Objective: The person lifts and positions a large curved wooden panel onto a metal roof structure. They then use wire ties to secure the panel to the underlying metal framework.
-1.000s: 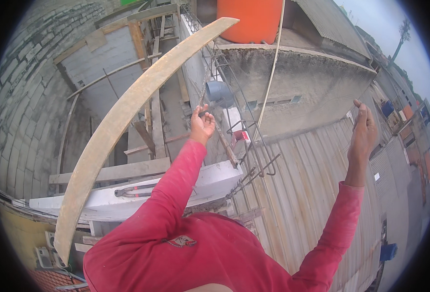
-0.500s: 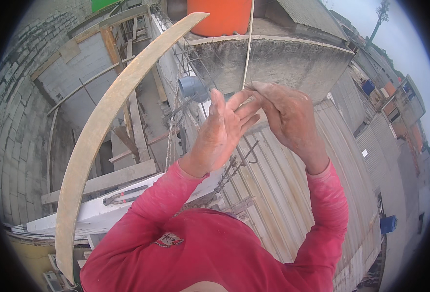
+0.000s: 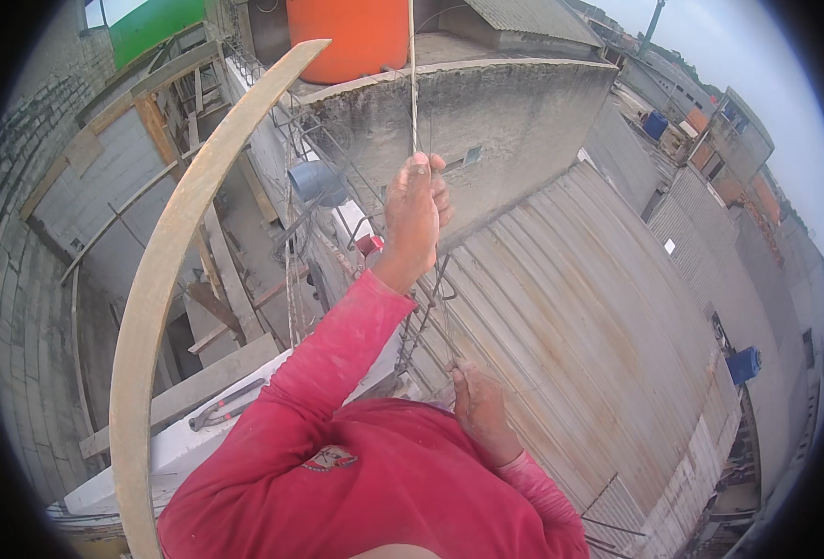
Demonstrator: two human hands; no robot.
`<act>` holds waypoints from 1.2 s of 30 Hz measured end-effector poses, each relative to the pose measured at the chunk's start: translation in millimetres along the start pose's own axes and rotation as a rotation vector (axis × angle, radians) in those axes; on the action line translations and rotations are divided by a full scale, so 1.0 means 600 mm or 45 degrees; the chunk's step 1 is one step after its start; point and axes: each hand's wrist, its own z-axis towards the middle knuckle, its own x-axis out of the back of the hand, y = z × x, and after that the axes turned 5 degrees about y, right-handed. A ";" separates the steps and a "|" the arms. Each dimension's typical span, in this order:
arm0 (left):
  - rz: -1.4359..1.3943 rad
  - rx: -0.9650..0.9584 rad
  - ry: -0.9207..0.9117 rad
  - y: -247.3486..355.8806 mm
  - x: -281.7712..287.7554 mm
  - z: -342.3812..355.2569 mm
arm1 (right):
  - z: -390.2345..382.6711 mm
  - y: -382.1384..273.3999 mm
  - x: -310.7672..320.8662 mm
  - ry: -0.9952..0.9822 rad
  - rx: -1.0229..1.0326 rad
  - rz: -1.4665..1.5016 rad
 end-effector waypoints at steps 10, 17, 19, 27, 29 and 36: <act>0.023 0.214 -0.337 -0.075 -0.001 -0.044 | -0.095 0.071 0.018 -0.416 -0.135 0.180; 0.639 0.042 -0.489 -0.126 0.032 -0.140 | 0.125 -0.122 0.178 0.435 -0.085 -0.259; 0.614 -0.234 -0.445 -0.165 0.038 -0.178 | 0.172 -0.147 0.160 0.372 0.155 -0.411; 0.582 0.275 -0.508 -0.141 0.087 -0.205 | 0.169 -0.023 0.125 0.488 -0.663 0.820; 0.630 0.318 -0.580 -0.141 0.105 -0.215 | 0.178 -0.015 0.119 0.476 -0.714 0.923; 0.690 0.373 -0.602 -0.126 0.124 -0.205 | 0.173 0.013 0.117 0.147 -0.636 0.590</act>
